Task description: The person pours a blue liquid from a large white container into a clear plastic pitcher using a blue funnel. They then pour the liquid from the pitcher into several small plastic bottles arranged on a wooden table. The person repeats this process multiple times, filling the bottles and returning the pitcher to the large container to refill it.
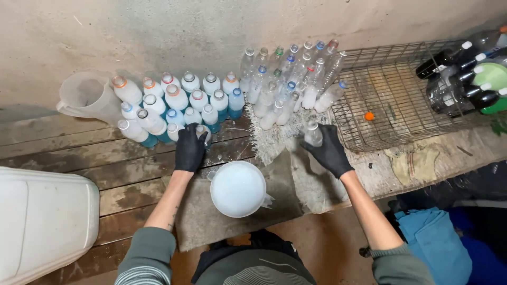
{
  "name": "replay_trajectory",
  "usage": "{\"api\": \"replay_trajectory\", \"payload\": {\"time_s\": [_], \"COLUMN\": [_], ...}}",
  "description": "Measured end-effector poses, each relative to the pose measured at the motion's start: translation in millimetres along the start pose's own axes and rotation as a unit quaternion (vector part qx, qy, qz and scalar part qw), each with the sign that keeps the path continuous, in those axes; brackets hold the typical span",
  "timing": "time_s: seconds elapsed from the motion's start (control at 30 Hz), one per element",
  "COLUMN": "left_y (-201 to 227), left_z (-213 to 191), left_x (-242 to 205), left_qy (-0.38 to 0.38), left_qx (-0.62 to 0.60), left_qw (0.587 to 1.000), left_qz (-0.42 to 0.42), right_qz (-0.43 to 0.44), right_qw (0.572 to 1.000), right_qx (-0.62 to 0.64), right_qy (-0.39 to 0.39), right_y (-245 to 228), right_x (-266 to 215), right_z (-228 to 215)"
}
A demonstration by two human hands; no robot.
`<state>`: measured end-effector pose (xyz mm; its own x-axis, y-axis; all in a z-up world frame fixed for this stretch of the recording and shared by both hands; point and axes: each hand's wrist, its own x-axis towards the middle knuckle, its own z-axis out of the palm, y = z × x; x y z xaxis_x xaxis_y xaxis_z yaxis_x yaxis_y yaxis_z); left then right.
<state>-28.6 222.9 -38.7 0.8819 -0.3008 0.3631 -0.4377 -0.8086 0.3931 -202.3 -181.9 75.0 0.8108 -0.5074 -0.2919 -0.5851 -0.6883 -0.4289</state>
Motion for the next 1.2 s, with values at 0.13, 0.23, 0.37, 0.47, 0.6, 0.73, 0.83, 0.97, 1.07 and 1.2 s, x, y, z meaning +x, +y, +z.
{"api": "replay_trajectory", "payload": {"time_s": [0.13,0.23,0.37,0.47,0.6,0.73,0.83,0.97,1.07,1.2], "left_y": [-8.3,11.4,49.7,50.3,50.2,31.7,42.7,102.1,123.0,98.4], "left_z": [1.5,-43.1,-118.9,-138.7,-179.2,-201.4,-214.2,-230.6,-210.3,-143.1], "left_x": [-21.7,-41.4,-60.9,-84.3,-95.9,-107.3,-97.0,-59.2,-48.6,-63.6], "left_qy": [-0.029,-0.035,0.000,0.082,0.165,0.148,0.047,-0.246,-0.367,-0.396], "left_qx": [-0.068,-0.122,-0.217,-0.233,-0.266,-0.250,-0.221,-0.053,-0.007,0.029], "left_qw": [0.996,0.987,0.949,0.945,0.944,0.952,0.972,0.968,0.929,0.907], "left_qz": [-0.048,-0.103,-0.229,-0.216,-0.105,-0.096,-0.070,0.001,0.050,0.140], "right_qz": [-0.088,-0.087,-0.094,-0.093,-0.074,-0.076,-0.029,-0.172,-0.237,-0.207], "right_qw": [0.985,0.982,0.978,0.975,0.964,0.958,0.956,0.947,0.926,0.941], "right_qx": [0.128,0.138,0.138,0.152,0.227,0.248,0.272,0.259,0.253,0.249], "right_qy": [0.081,0.096,0.126,0.132,0.115,0.123,0.110,-0.075,-0.147,-0.100], "right_y": [-17.0,0.2,4.9,6.1,24.5,19.5,-8.1,0.0,14.6,20.6], "right_x": [45.6,102.9,153.8,174.2,180.8,125.2,37.5,-57.5,-102.2,-135.1], "right_z": [2.2,19.7,38.9,52.1,72.5,70.3,65.3,108.9,152.1,185.8]}}
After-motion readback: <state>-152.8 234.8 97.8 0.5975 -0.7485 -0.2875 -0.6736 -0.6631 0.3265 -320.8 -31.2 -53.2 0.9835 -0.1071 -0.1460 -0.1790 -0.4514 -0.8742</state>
